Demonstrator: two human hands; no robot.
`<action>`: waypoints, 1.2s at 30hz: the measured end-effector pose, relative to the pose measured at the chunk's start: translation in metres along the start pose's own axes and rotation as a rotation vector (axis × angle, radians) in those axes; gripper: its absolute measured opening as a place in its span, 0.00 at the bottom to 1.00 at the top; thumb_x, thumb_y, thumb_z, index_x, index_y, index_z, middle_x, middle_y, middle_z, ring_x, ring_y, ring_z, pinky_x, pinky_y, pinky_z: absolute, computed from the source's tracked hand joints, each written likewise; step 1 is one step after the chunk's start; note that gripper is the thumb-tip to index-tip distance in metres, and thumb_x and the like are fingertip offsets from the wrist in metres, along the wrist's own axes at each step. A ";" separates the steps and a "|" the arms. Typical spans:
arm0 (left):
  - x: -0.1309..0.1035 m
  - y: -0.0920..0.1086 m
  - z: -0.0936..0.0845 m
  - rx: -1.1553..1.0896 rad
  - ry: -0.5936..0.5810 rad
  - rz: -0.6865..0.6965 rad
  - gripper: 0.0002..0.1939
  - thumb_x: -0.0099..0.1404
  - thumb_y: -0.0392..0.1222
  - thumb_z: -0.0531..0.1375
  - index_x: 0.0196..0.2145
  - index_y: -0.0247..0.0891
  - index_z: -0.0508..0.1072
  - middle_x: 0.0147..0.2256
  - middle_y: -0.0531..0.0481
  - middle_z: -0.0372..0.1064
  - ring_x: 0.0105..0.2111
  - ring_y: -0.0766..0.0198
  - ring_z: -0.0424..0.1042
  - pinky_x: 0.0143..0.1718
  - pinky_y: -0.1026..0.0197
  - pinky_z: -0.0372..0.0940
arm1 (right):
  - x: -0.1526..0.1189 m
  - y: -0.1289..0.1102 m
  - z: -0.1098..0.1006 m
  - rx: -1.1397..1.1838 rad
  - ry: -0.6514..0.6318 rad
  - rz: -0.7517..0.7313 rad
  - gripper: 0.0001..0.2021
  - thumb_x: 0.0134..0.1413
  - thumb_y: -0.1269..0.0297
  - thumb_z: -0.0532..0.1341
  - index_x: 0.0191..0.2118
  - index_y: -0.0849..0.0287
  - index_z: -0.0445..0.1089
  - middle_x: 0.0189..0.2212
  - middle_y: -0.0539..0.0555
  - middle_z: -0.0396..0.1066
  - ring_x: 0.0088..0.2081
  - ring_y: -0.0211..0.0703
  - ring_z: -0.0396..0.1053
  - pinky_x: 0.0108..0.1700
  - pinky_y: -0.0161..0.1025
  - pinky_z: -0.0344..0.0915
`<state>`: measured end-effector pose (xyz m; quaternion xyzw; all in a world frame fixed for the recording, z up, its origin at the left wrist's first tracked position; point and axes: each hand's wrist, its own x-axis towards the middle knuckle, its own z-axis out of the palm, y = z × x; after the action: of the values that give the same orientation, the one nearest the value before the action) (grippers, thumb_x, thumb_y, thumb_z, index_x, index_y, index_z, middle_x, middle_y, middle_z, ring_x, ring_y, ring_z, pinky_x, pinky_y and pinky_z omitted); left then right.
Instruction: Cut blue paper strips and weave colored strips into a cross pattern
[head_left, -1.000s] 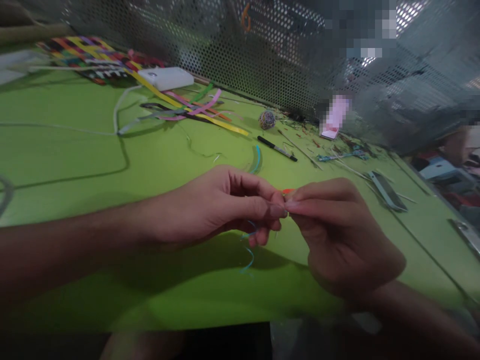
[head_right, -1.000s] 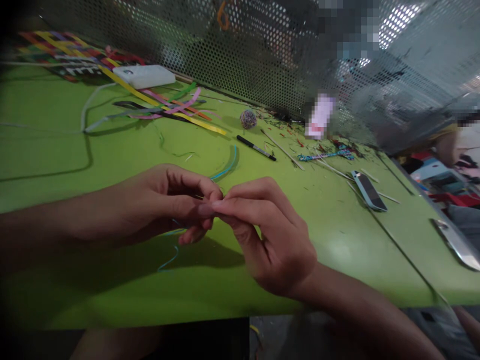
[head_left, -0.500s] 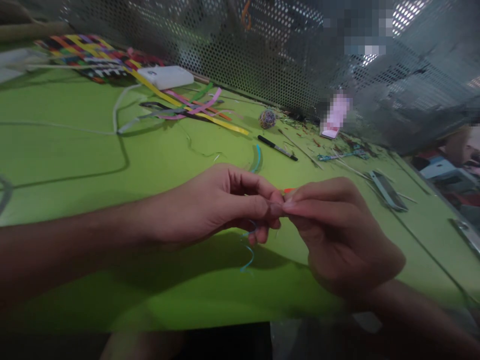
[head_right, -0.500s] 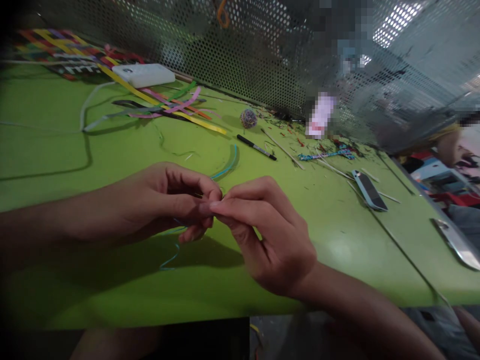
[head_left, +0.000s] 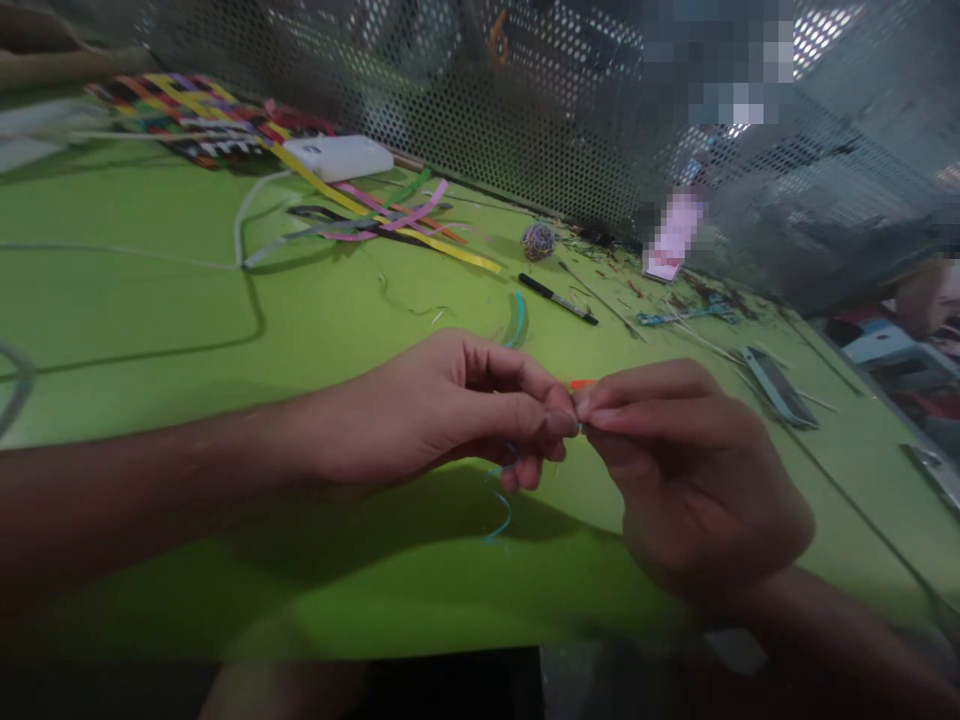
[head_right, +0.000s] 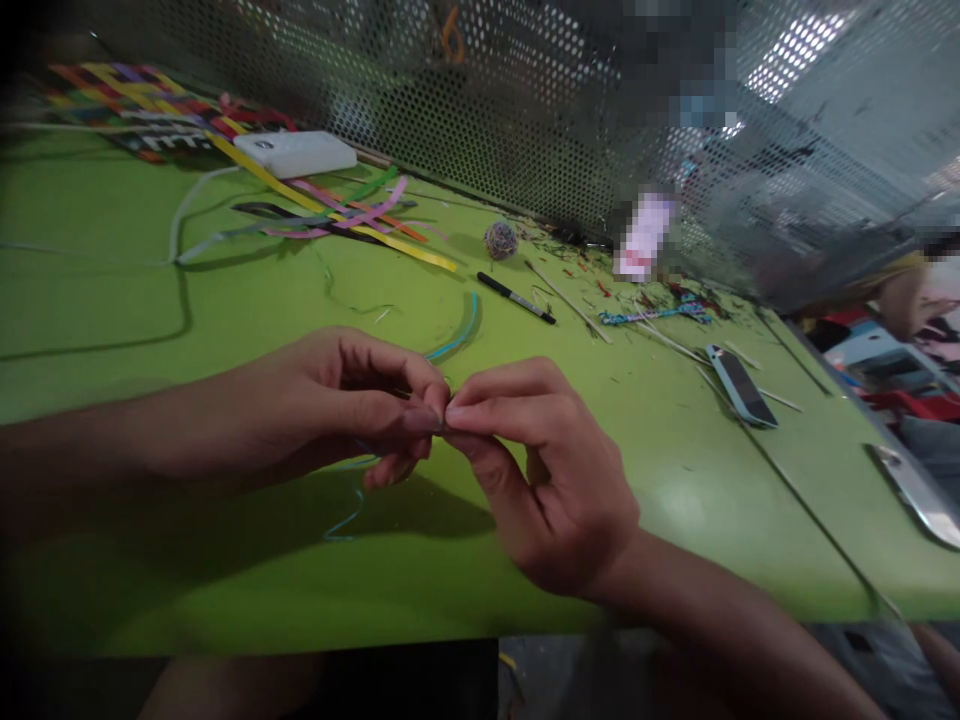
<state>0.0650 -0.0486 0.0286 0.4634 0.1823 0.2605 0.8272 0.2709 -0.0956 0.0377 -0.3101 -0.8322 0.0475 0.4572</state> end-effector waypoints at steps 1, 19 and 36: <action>0.000 0.000 0.000 -0.001 -0.001 -0.001 0.04 0.65 0.31 0.66 0.32 0.33 0.80 0.25 0.53 0.73 0.24 0.73 0.71 0.30 0.70 0.68 | 0.000 0.000 -0.001 -0.007 -0.008 -0.003 0.11 0.61 0.76 0.65 0.45 0.52 0.74 0.38 0.51 0.78 0.38 0.38 0.76 0.38 0.37 0.76; 0.000 -0.001 -0.003 -0.006 -0.017 -0.014 0.02 0.65 0.33 0.67 0.33 0.33 0.80 0.27 0.52 0.74 0.25 0.72 0.71 0.31 0.68 0.68 | 0.004 0.001 -0.002 -0.064 0.020 -0.085 0.09 0.61 0.75 0.65 0.42 0.53 0.74 0.36 0.52 0.76 0.37 0.41 0.74 0.36 0.40 0.77; 0.000 0.001 -0.001 0.011 -0.009 -0.030 0.03 0.64 0.35 0.69 0.32 0.33 0.79 0.28 0.52 0.74 0.25 0.72 0.71 0.31 0.67 0.69 | 0.005 0.000 -0.005 -0.088 -0.014 -0.063 0.09 0.61 0.74 0.66 0.43 0.51 0.73 0.36 0.51 0.77 0.36 0.40 0.75 0.36 0.40 0.75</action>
<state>0.0637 -0.0476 0.0292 0.4661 0.1869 0.2449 0.8293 0.2727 -0.0937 0.0446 -0.3034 -0.8459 -0.0015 0.4386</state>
